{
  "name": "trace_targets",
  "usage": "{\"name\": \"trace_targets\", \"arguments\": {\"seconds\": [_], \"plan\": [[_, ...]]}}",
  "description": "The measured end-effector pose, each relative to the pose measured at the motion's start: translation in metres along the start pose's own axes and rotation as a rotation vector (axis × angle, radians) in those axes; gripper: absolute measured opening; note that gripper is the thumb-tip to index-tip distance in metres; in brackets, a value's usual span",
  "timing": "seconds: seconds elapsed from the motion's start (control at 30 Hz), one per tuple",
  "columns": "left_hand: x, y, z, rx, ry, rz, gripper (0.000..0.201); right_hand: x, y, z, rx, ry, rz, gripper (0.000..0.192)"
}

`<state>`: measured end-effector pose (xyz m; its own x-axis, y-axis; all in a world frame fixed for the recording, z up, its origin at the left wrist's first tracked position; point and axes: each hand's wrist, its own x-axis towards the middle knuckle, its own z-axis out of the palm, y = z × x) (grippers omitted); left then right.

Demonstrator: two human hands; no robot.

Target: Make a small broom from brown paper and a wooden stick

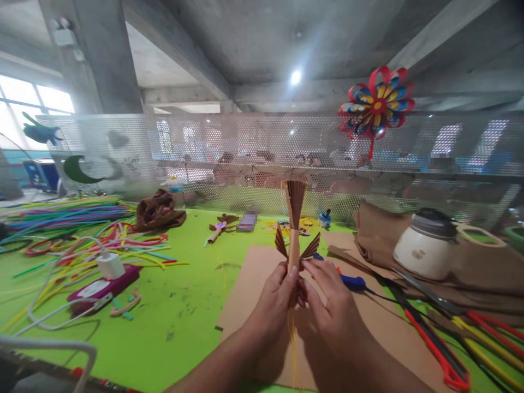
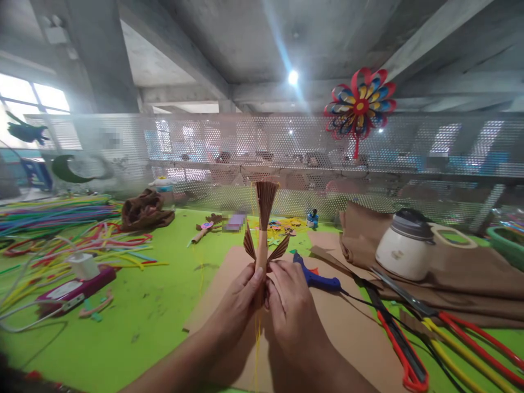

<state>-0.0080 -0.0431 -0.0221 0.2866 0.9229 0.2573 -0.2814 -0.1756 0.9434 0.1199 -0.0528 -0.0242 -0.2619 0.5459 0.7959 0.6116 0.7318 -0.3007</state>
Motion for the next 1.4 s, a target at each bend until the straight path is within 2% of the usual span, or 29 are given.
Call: {"name": "trace_targets", "arguments": {"seconds": [0.13,0.37,0.5,0.73,1.17,1.4], "plan": [[0.000,-0.003,0.000,0.032,0.014,-0.003,0.031,-0.001,-0.005,0.001,0.014,0.000,0.042,0.026],[0.003,-0.014,0.002,0.030,0.128,0.014,0.032,0.000,-0.007,0.003,0.119,-0.035,0.143,0.028],[0.005,-0.018,0.002,0.020,0.150,0.017,0.033,0.002,-0.007,0.001,0.170,-0.027,0.208,0.027],[0.004,-0.012,0.001,-0.111,0.044,-0.023,0.036,0.004,-0.009,-0.003,0.453,0.015,0.417,0.028],[0.004,-0.010,0.000,-0.089,0.056,-0.025,0.036,0.001,-0.009,-0.001,0.378,0.039,0.318,0.027],[0.002,-0.011,0.000,-0.129,0.035,-0.035,0.035,-0.001,-0.009,-0.002,0.403,0.000,0.313,0.028]]}}
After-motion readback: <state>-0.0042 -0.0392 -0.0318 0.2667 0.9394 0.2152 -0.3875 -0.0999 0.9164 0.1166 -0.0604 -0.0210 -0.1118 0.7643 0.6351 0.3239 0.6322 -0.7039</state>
